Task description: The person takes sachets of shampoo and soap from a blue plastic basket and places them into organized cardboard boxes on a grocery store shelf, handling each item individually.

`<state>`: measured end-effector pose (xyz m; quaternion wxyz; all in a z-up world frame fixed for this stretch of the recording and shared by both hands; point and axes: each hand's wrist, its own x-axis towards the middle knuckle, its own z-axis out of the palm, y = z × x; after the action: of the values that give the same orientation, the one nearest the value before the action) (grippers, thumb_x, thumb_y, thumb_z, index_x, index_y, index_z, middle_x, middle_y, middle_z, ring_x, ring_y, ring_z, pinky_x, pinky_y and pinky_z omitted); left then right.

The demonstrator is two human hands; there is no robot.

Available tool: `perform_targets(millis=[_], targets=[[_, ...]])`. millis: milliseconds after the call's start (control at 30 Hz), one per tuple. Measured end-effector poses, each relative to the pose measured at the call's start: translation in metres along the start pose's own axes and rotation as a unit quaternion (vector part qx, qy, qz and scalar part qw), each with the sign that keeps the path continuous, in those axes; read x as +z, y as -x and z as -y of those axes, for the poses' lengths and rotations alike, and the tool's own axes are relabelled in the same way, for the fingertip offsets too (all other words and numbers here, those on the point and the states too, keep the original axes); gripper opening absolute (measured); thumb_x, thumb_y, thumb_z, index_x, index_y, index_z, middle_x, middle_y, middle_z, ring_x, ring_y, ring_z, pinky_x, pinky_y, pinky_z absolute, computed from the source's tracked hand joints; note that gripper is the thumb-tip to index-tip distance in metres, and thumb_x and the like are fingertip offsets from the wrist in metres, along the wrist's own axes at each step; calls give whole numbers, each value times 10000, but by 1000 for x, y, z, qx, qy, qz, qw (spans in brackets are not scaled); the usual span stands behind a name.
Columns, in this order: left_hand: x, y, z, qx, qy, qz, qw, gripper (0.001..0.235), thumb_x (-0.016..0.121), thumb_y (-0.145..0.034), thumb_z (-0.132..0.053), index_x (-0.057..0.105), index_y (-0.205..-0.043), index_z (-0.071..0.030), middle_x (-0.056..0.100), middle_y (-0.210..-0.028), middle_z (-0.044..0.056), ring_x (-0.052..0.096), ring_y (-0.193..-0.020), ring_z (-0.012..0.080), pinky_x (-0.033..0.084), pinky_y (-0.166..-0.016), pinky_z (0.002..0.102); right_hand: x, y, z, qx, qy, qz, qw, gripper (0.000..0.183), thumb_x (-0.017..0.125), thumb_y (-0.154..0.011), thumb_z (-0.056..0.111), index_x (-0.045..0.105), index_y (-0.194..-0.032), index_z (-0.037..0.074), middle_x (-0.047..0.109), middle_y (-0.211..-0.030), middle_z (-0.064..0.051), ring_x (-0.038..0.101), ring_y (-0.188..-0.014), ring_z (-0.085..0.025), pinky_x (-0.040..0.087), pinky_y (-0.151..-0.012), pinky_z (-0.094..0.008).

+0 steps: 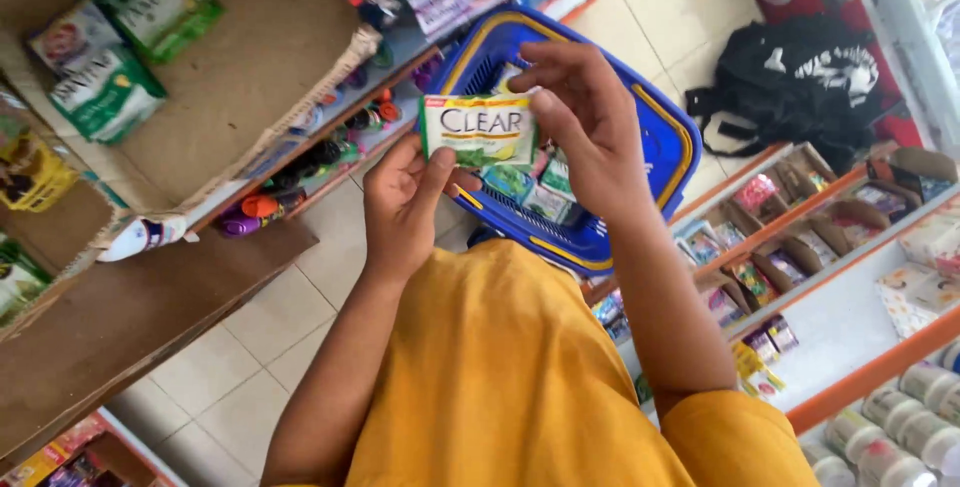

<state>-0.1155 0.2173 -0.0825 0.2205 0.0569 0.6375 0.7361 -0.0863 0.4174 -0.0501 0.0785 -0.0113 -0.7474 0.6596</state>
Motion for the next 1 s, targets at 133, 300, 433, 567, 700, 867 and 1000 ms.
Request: perform_targets(millis=[133,300,433,567,700,867,1000], targets=[[-28,6,-5,77,9,-17,997,255,573,-1070,-212,624,-1104,36,752,-800,175,745,-741,169,556,-700,234,29,9,-38,-4,-129,-60,990,351,542,-1081,195,556,-1339,-43,646,-1029,-150,651,-791,-185,561,-687,-304],[-70,25,-6,77,10,-53,996,246,572,-1071,-233,629,-1089,5,753,-765,154,715,-707,138,557,-697,235,83,25,-32,13,-120,-32,992,266,565,-1047,87,612,-1262,-64,697,-942,-169,723,-811,-221,580,-700,-300],[-112,39,16,-49,230,-49,971,263,515,-1043,-310,584,-1039,-56,624,-714,79,647,-681,154,529,-641,279,137,27,35,-38,-23,90,995,288,684,-987,197,698,-1208,13,705,-1061,-153,704,-912,-247,568,-801,-368],[-158,67,26,-166,483,118,851,348,528,-994,-481,456,-1013,-141,439,-793,-21,501,-619,142,446,-550,313,191,27,83,-138,24,226,964,301,605,-1026,194,714,-1262,41,721,-1207,-125,705,-1067,-290,539,-937,-401],[-199,90,45,-129,535,140,823,364,522,-1021,-488,419,-998,-140,561,-818,19,605,-659,199,478,-613,353,227,35,80,-147,49,225,962,298,623,-1009,175,723,-1257,42,723,-1210,-140,703,-1048,-312,540,-904,-425],[-248,108,36,-32,318,-109,941,147,560,-1061,-189,602,-1111,-58,622,-811,69,639,-616,166,534,-524,291,267,42,51,-78,61,186,977,297,740,-937,189,750,-1190,34,735,-994,-90,642,-790,-178,527,-724,-328],[-290,131,24,41,198,-144,969,256,528,-1085,-286,600,-1156,-50,640,-757,81,638,-601,141,505,-566,248,303,43,48,-54,79,177,980,274,709,-965,182,745,-1192,31,734,-896,-92,637,-716,-176,523,-688,-324]])
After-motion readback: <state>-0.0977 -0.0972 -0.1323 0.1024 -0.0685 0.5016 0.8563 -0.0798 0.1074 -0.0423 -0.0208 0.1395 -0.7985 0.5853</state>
